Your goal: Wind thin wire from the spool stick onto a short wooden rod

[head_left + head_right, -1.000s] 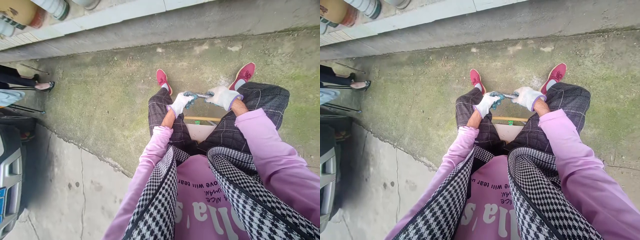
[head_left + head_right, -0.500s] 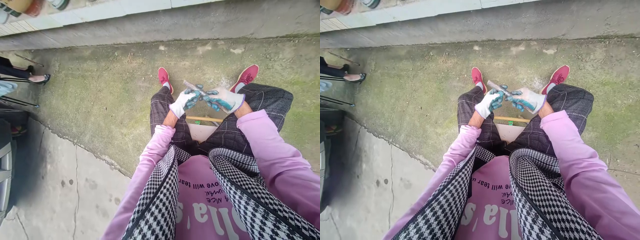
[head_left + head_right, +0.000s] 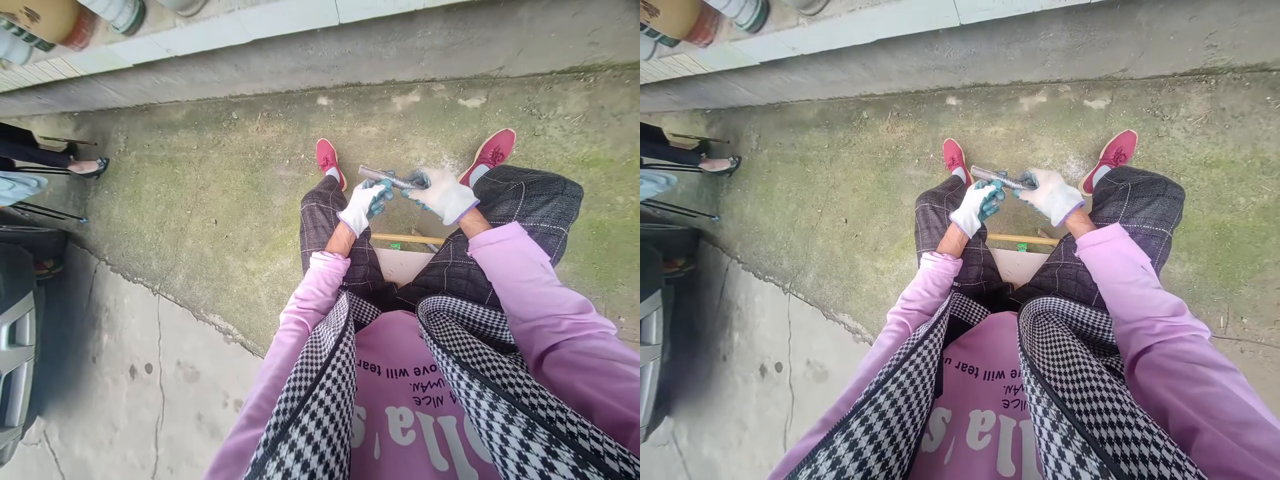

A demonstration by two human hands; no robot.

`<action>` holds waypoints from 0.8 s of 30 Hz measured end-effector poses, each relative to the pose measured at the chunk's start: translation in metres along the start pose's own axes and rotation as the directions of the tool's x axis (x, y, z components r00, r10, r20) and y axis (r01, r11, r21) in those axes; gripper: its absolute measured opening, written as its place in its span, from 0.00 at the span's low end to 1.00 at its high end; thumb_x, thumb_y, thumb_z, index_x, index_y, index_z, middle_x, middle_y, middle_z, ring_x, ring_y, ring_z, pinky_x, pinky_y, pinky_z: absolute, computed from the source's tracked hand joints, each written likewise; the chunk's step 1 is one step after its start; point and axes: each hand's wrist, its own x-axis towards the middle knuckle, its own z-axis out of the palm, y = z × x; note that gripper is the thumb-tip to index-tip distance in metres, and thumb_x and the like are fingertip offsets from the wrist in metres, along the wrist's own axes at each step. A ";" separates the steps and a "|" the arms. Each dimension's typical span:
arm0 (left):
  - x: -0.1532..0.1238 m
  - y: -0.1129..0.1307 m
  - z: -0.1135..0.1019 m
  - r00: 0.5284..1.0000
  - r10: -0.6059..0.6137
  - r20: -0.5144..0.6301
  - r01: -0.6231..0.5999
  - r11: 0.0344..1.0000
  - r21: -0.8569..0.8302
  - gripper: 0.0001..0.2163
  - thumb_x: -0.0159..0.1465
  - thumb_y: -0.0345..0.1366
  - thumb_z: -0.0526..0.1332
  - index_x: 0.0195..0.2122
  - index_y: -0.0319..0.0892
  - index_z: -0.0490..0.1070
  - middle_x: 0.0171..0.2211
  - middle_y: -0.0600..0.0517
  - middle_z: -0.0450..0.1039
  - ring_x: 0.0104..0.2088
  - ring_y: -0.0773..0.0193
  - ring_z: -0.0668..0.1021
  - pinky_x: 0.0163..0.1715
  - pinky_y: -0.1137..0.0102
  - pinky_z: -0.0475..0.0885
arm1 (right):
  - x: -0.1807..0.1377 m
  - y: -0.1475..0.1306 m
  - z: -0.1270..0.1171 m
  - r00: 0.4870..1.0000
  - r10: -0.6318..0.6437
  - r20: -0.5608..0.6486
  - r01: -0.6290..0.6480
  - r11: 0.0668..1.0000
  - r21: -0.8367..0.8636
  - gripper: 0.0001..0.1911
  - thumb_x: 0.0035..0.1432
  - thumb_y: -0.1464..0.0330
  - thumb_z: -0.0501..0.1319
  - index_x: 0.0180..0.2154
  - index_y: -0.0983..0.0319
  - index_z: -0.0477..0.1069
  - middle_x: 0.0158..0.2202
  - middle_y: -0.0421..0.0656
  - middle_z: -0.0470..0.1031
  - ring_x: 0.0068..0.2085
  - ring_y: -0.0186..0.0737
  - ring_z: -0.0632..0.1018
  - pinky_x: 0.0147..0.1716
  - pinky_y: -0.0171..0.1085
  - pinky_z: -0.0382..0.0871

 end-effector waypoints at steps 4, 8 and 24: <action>0.005 -0.003 -0.001 1.000 0.001 -0.023 -0.002 1.000 -0.012 0.12 0.80 0.26 0.70 0.42 0.45 0.71 0.26 0.59 0.79 0.16 0.76 0.62 0.21 0.78 0.55 | 0.006 0.007 0.002 0.994 -0.103 -0.040 0.094 0.979 -0.179 0.10 0.74 0.57 0.78 0.47 0.55 0.88 0.34 0.47 0.85 0.42 0.56 0.86 0.47 0.48 0.84; 0.006 -0.003 -0.004 0.999 0.012 -0.035 -0.013 1.000 -0.006 0.12 0.76 0.28 0.77 0.44 0.45 0.73 0.28 0.60 0.81 0.16 0.77 0.63 0.21 0.78 0.58 | 0.000 0.006 -0.003 0.996 -0.026 0.083 0.019 0.996 0.086 0.18 0.75 0.50 0.77 0.39 0.55 0.81 0.29 0.42 0.78 0.29 0.45 0.77 0.29 0.41 0.76; 0.004 -0.006 -0.005 0.997 0.076 -0.031 -0.064 0.955 0.291 0.04 0.81 0.29 0.74 0.46 0.40 0.83 0.23 0.60 0.78 0.17 0.75 0.68 0.22 0.78 0.62 | -0.017 -0.009 -0.010 0.973 0.071 0.217 -0.183 0.811 0.555 0.28 0.63 0.46 0.89 0.41 0.58 0.82 0.24 0.36 0.73 0.21 0.33 0.66 0.15 0.33 0.60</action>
